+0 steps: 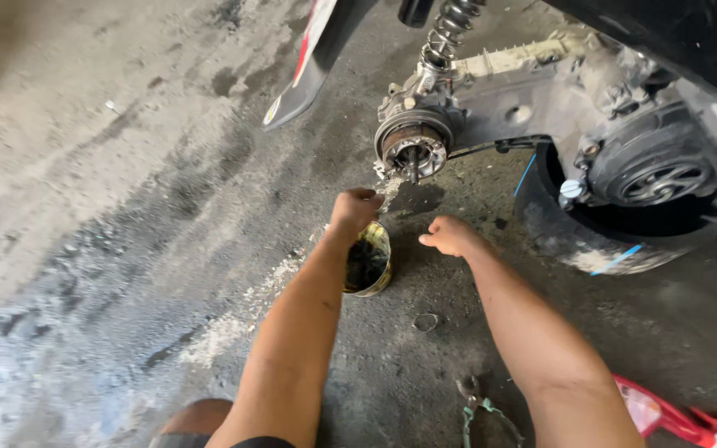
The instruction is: The person sits on the floor and assembles a motorcycle brake assembly, inserting a spring and using a screwdriver to adjust internal components. They then attach the brake assembly to the motorcycle's rear wheel hub and secure it.
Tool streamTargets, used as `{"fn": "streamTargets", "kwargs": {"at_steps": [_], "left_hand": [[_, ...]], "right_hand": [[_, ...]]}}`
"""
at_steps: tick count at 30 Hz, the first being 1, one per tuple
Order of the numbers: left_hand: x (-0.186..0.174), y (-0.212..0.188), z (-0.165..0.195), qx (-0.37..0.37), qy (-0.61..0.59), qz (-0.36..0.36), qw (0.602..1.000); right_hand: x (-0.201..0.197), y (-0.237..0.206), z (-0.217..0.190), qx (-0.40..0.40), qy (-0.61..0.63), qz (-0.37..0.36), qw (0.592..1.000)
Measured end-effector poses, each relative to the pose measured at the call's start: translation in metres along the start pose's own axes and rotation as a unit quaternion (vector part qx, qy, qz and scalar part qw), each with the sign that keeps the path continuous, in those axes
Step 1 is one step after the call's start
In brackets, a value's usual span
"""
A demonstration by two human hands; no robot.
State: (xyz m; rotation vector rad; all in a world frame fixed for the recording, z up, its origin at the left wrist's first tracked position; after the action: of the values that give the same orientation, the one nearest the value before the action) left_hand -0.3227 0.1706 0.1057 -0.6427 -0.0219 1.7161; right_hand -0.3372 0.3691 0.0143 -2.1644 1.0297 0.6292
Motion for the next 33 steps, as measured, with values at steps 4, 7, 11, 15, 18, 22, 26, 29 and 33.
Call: {"fn": "streamTargets", "kwargs": {"at_steps": [4, 7, 11, 15, 18, 22, 26, 29, 33], "left_hand": [[0.031, 0.004, -0.032, -0.16, -0.34, -0.02, 0.927], [0.06, 0.005, -0.044, -0.207, -0.44, -0.028, 0.873], [0.06, 0.021, -0.045, -0.015, -0.234, 0.071, 0.969], [0.035, 0.069, -0.042, 0.054, -0.287, 0.015, 0.956], [0.018, 0.101, -0.042, 0.067, -0.287, -0.07, 0.953], [0.009, 0.13, -0.05, 0.08, -0.255, -0.136, 0.954], [0.008, 0.153, -0.062, 0.059, -0.17, -0.182, 0.967], [0.004, 0.161, -0.07, 0.062, -0.157, -0.183, 0.969], [-0.003, 0.168, -0.074, 0.093, -0.179, -0.191, 0.961]], "right_hand": [[-0.022, -0.018, 0.016, 0.106, 0.005, 0.046, 0.993], [-0.055, -0.038, 0.007, 0.076, -0.095, 0.145, 0.982], [-0.089, -0.064, -0.032, -0.004, -0.128, 0.254, 0.959], [-0.104, -0.052, -0.099, -0.05, -0.263, 0.266, 0.926], [-0.104, -0.013, -0.151, -0.092, -0.342, 0.234, 0.906], [-0.113, 0.059, -0.209, -0.169, -0.477, 0.131, 0.853], [-0.111, 0.115, -0.226, -0.065, -0.616, -0.04, 0.784], [-0.105, 0.126, -0.237, -0.088, -0.644, -0.018, 0.76], [-0.111, 0.134, -0.226, -0.088, -0.624, -0.034, 0.776]]}}
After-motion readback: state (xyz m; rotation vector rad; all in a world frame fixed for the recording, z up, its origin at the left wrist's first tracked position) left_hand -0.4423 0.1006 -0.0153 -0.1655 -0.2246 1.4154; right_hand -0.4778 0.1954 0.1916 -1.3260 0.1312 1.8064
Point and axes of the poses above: each hand's wrist, its own y-axis towards the middle knuckle, its own x-axis out of the palm, z = x × y, the point moved 4 cm from there along y, towards the middle knuckle, and after that the axes turned 9 degrees about -x, right-handed, at the moved point
